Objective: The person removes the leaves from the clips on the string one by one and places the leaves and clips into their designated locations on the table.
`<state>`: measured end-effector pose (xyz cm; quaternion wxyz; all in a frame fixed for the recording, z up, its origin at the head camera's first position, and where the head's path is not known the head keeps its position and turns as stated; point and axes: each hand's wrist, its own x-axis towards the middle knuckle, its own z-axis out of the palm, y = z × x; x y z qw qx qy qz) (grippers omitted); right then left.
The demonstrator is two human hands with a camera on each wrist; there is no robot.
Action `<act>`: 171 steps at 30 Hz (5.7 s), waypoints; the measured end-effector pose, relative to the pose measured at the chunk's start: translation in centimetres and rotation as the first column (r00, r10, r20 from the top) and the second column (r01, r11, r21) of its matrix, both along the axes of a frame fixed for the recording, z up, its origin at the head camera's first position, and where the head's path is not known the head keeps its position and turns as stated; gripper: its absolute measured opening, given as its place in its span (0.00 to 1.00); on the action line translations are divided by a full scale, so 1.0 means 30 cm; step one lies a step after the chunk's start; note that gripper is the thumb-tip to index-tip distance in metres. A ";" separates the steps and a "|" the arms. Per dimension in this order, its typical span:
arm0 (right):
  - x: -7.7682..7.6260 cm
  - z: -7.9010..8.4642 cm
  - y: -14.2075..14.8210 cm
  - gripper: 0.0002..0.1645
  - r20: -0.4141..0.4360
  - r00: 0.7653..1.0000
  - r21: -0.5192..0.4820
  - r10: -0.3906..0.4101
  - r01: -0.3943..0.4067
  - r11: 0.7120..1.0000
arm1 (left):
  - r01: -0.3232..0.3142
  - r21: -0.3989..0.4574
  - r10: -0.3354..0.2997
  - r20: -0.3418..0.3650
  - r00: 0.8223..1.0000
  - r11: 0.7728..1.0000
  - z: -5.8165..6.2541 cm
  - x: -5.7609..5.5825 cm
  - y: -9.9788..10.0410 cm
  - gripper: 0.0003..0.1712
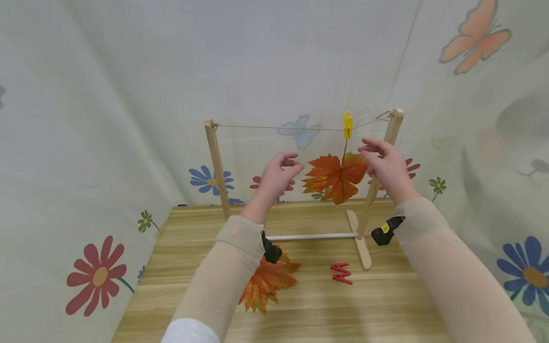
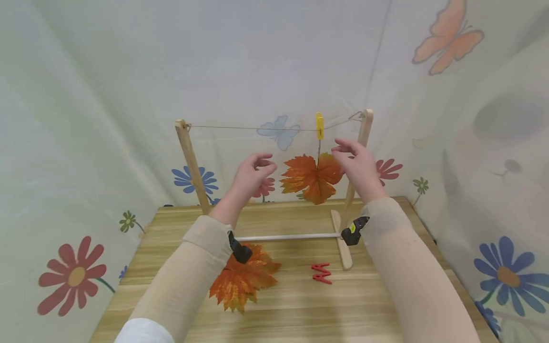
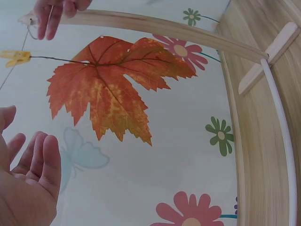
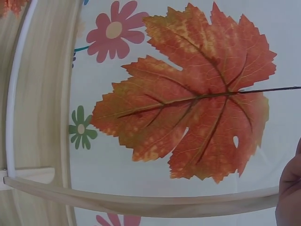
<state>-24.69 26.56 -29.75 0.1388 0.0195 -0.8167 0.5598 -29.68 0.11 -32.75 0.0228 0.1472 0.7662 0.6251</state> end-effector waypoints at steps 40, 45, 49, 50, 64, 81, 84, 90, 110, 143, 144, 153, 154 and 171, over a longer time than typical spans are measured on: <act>-0.024 0.228 -0.077 0.30 -0.040 0.998 0.111 0.051 -0.046 0.993 | 0.164 -0.065 -0.165 -0.012 0.986 0.984 0.079 0.042 0.247 0.28; -0.030 0.236 -0.086 0.33 -0.012 0.996 0.141 0.092 -0.090 0.986 | 0.152 -0.047 -0.154 -0.024 0.988 0.987 0.092 0.047 0.262 0.27; -0.037 0.238 -0.097 0.34 -0.006 0.995 0.161 0.095 -0.093 0.982 | 0.146 -0.140 -0.157 -0.074 0.985 0.979 0.096 0.054 0.276 0.27; -0.040 0.240 -0.101 0.34 0.000 0.996 0.166 0.091 -0.090 0.982 | 0.143 -0.171 -0.159 -0.088 0.983 0.975 0.096 0.056 0.279 0.27; -0.051 0.266 -0.120 0.31 0.043 0.997 0.176 0.061 -0.068 0.982 | -0.024 -0.163 -0.001 -0.152 0.988 0.986 0.085 0.062 0.333 0.18; -0.044 0.253 -0.135 0.29 0.031 0.999 0.121 0.039 -0.042 0.992 | -0.105 -0.138 0.088 -0.123 0.989 0.985 0.079 0.062 0.365 0.08; -0.043 0.253 -0.135 0.28 0.012 1.000 0.115 0.028 -0.029 0.993 | -0.107 -0.151 0.087 -0.129 0.988 0.983 0.082 0.061 0.354 0.08; -0.045 0.255 -0.135 0.23 -0.026 0.999 0.072 0.033 -0.031 0.997 | -0.079 -0.125 0.066 -0.100 0.993 0.989 0.093 0.060 0.341 0.08; -0.036 0.290 -0.147 0.14 -0.160 0.987 -0.045 -0.002 -0.006 0.999 | -0.100 -0.130 0.083 -0.131 0.988 0.987 0.107 0.064 0.330 0.07; -0.044 0.288 -0.130 0.16 -0.194 0.980 -0.152 -0.048 0.018 0.988 | -0.079 -0.099 0.067 -0.116 0.991 0.992 0.060 0.060 0.287 0.08; -0.042 0.284 -0.128 0.16 -0.191 0.980 -0.155 -0.047 0.017 0.988 | -0.077 -0.102 0.065 -0.119 0.991 0.992 0.060 0.059 0.287 0.08; -0.032 0.255 -0.115 0.18 -0.200 0.979 -0.174 -0.049 0.014 0.985 | -0.068 -0.109 0.057 -0.109 0.992 0.992 0.055 0.059 0.281 0.08; -0.030 0.251 -0.114 0.19 -0.201 0.978 -0.171 -0.055 0.020 0.985 | -0.065 -0.112 0.053 -0.107 0.993 0.992 0.054 0.059 0.280 0.08; -0.014 0.151 -0.098 0.29 -0.162 0.984 -0.188 -0.076 0.045 0.981 | -0.064 -0.057 0.063 -0.025 0.998 0.996 0.006 0.055 0.242 0.07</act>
